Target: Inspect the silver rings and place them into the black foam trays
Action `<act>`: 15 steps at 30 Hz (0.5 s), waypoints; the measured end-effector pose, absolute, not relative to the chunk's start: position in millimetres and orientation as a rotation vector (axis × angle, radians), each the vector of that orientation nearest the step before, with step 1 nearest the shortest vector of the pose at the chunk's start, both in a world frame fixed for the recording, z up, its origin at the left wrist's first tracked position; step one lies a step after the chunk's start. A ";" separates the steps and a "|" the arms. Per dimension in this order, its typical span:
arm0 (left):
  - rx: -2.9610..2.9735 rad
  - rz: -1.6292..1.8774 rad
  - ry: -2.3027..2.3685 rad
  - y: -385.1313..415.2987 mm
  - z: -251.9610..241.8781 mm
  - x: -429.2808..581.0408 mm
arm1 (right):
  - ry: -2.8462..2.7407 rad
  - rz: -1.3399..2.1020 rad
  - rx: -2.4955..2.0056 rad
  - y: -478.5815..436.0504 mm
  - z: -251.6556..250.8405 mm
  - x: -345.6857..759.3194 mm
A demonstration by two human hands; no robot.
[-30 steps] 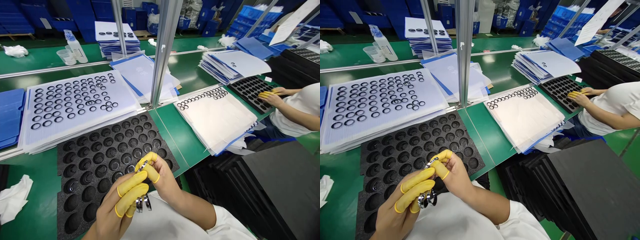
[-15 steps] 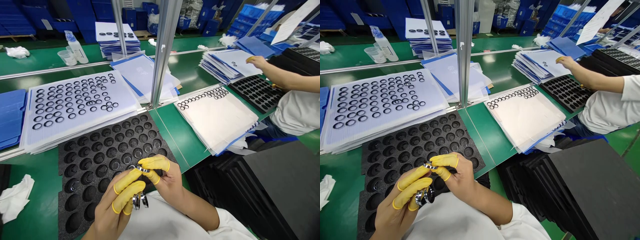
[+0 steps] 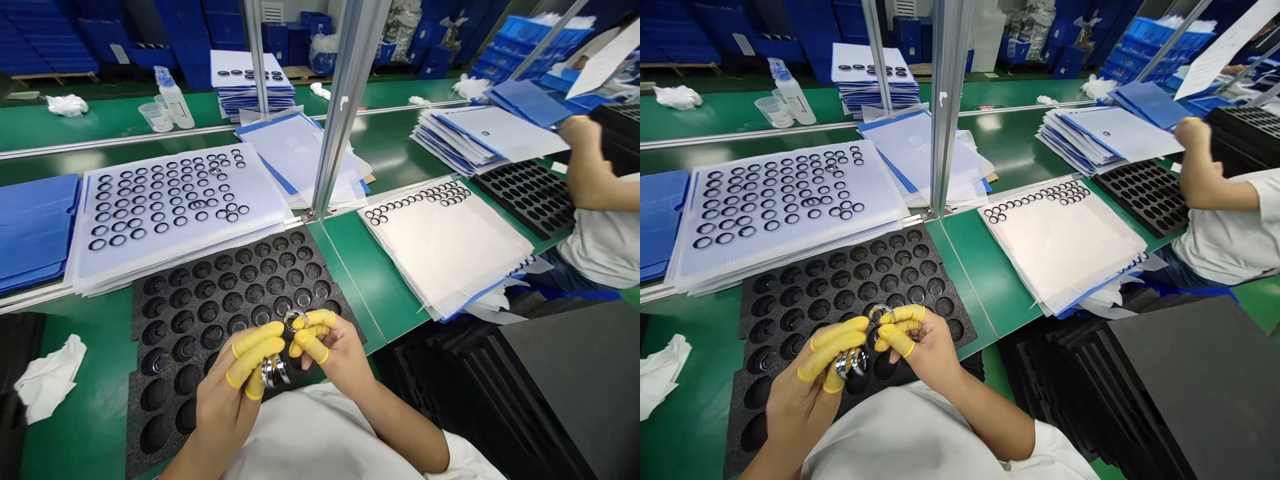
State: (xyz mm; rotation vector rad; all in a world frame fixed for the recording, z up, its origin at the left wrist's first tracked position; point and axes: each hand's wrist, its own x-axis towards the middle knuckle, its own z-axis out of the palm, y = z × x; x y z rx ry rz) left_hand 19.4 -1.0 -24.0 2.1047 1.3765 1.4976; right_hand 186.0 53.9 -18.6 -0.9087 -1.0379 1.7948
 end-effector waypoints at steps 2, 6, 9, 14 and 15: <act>2.072 1.469 1.474 2.1 -31.0 18.1 | -1.012 1.851 -0.912 55.1 -21.3 183.2; 2.067 1.384 1.605 4.5 -43.9 14.7 | -1.058 1.829 -0.938 52.4 -29.6 178.4; 2.089 1.349 1.637 4.0 -46.6 13.0 | -1.081 1.840 -0.943 48.5 -34.4 177.5; 2.112 1.345 1.691 3.6 -43.9 13.6 | -1.129 1.826 -0.954 44.1 -32.4 175.6; 2.124 1.341 1.707 3.1 -44.2 14.1 | -1.120 1.828 -0.960 43.6 -31.3 174.4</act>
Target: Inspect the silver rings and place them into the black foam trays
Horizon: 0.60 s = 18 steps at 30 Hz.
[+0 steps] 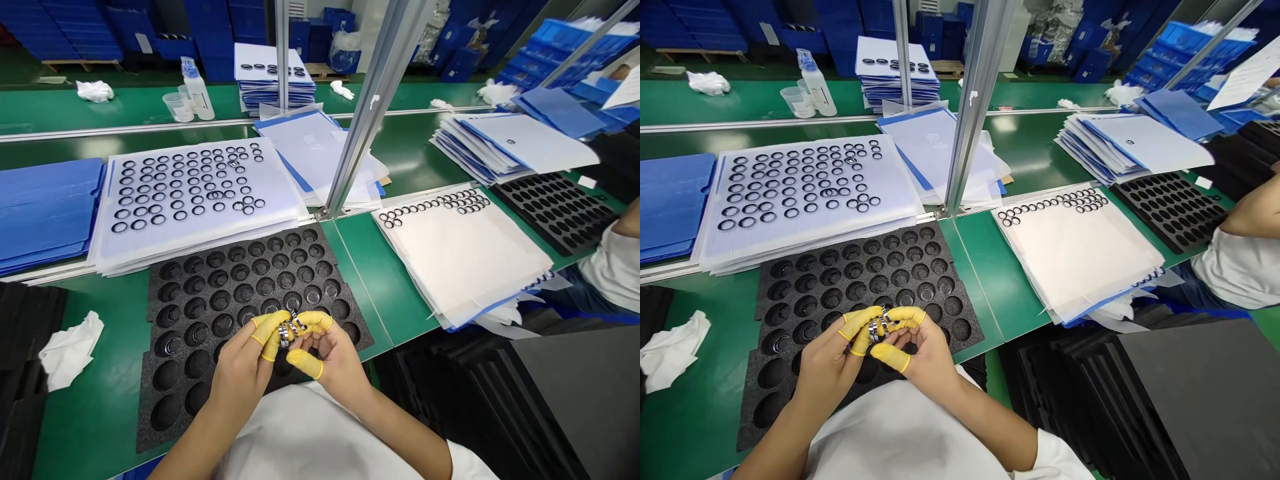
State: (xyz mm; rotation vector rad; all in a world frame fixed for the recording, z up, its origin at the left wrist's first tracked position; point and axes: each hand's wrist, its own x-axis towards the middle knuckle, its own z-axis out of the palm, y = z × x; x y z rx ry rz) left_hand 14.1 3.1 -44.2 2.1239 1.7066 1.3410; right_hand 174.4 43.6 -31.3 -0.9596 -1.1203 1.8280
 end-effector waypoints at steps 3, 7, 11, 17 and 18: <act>2.164 1.316 1.769 0.2 -47.5 17.1 | -1.068 1.805 -0.997 42.4 -29.8 170.3; 2.186 1.250 1.816 -4.6 -53.4 21.7 | -1.015 1.858 -1.022 42.2 -32.5 168.5; 2.154 1.159 1.762 -7.6 -55.9 18.9 | -0.988 1.948 -1.038 44.5 -37.2 172.9; 2.034 1.271 1.613 -7.7 -50.1 2.4 | -1.059 2.019 -1.101 51.8 -35.9 176.8; 2.049 1.319 1.599 -6.9 -48.1 1.0 | -1.113 2.006 -1.114 52.7 -35.2 176.3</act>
